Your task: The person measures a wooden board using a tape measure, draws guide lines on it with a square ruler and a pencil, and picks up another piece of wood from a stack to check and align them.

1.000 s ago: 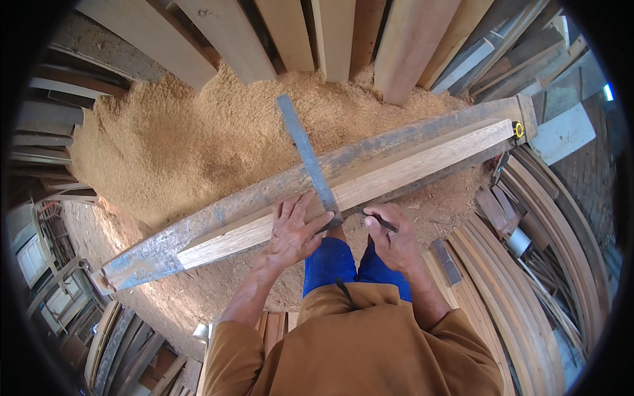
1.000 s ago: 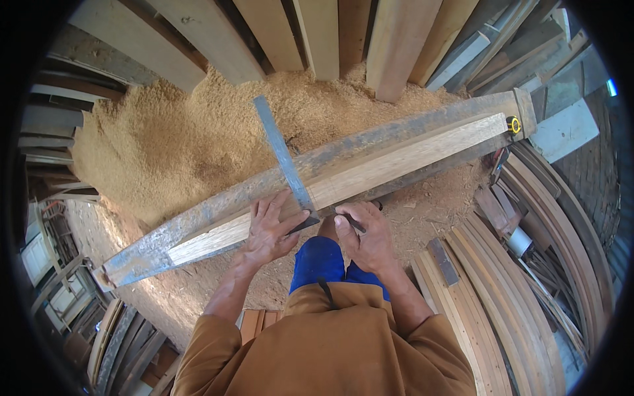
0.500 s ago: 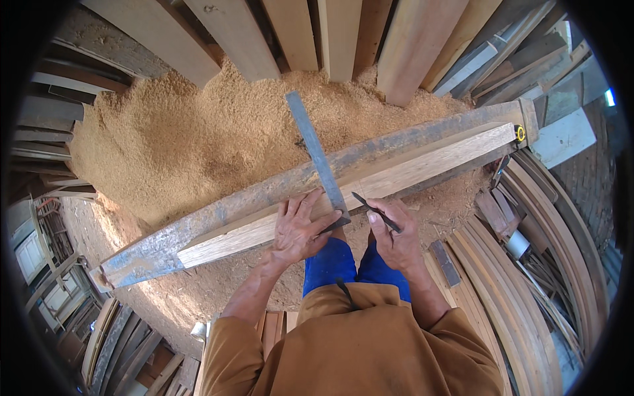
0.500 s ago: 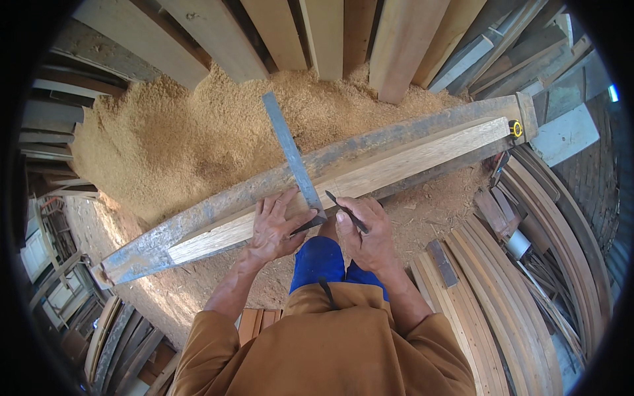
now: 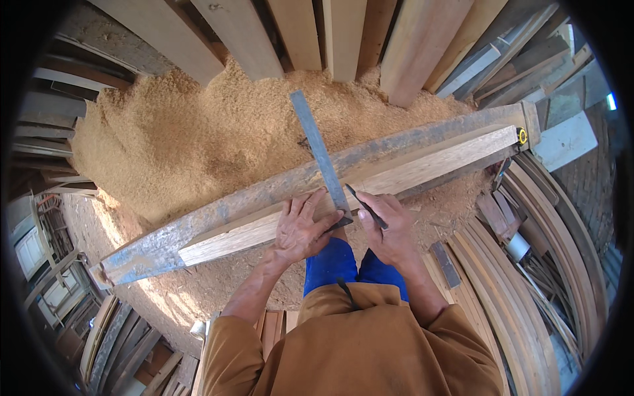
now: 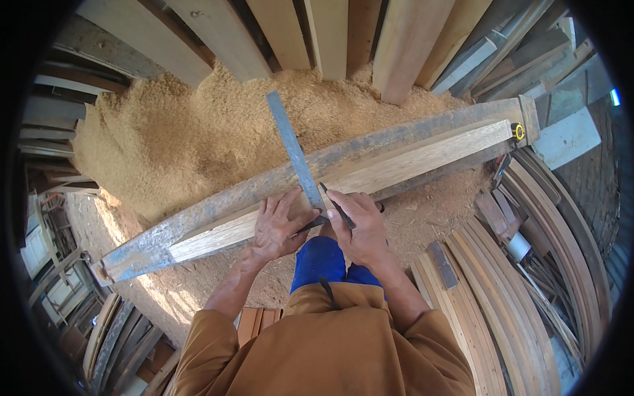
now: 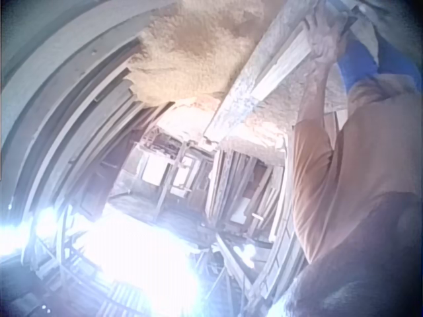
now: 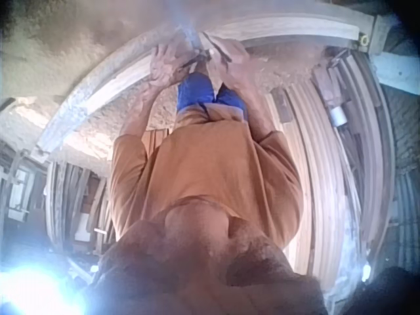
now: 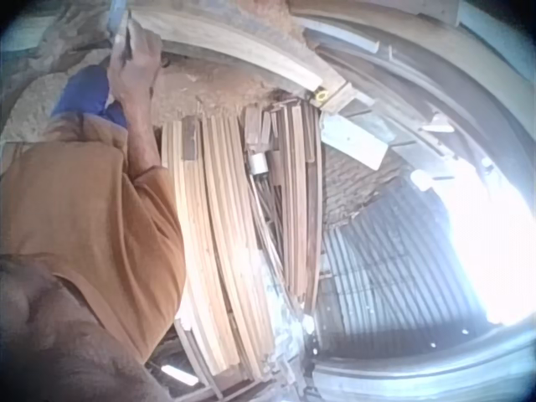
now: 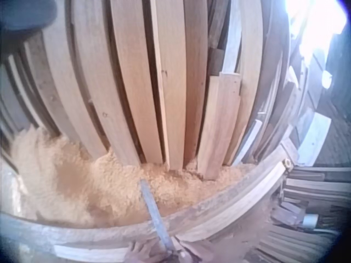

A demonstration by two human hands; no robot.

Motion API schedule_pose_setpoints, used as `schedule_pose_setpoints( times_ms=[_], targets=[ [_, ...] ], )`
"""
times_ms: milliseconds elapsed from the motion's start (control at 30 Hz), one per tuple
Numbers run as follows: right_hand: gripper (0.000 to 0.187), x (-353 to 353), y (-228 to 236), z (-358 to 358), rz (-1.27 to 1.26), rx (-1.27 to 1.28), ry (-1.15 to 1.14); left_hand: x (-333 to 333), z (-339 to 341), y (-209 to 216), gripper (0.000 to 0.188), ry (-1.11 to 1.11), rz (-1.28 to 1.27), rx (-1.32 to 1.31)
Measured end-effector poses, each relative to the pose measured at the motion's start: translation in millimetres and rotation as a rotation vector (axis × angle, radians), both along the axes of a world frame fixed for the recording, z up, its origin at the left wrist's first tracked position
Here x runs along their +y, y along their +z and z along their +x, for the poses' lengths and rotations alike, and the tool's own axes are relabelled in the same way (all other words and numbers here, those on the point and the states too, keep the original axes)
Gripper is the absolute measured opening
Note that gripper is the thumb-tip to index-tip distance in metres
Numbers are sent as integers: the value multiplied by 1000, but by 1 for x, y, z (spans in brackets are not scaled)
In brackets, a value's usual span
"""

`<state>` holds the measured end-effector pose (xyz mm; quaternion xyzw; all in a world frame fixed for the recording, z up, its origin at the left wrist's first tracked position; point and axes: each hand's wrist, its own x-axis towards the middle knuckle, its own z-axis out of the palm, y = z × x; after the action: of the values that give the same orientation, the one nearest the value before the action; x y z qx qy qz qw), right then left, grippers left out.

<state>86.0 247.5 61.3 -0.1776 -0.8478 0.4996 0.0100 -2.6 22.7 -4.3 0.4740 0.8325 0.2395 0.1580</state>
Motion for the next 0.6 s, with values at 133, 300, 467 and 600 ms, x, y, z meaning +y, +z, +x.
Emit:
schedule_pose_setpoints(
  times_ms=[133, 300, 467, 600],
  targets=[
    [33, -1, -6, -1, 24, 48, 28, 1, 0, 0, 57, 11, 36, 31],
    [29, -1, -6, -1, 41, 71, 58, 3, 0, 1, 57, 14, 15, 11],
    [21, 0, 0, 10, 94, 100, 108, 1, -1, 2, 60, 3, 11, -29],
    [13, 7, 8, 21, 59, -53, 173, -2, -2, 3, 59, -1, 8, -58]
  ],
)
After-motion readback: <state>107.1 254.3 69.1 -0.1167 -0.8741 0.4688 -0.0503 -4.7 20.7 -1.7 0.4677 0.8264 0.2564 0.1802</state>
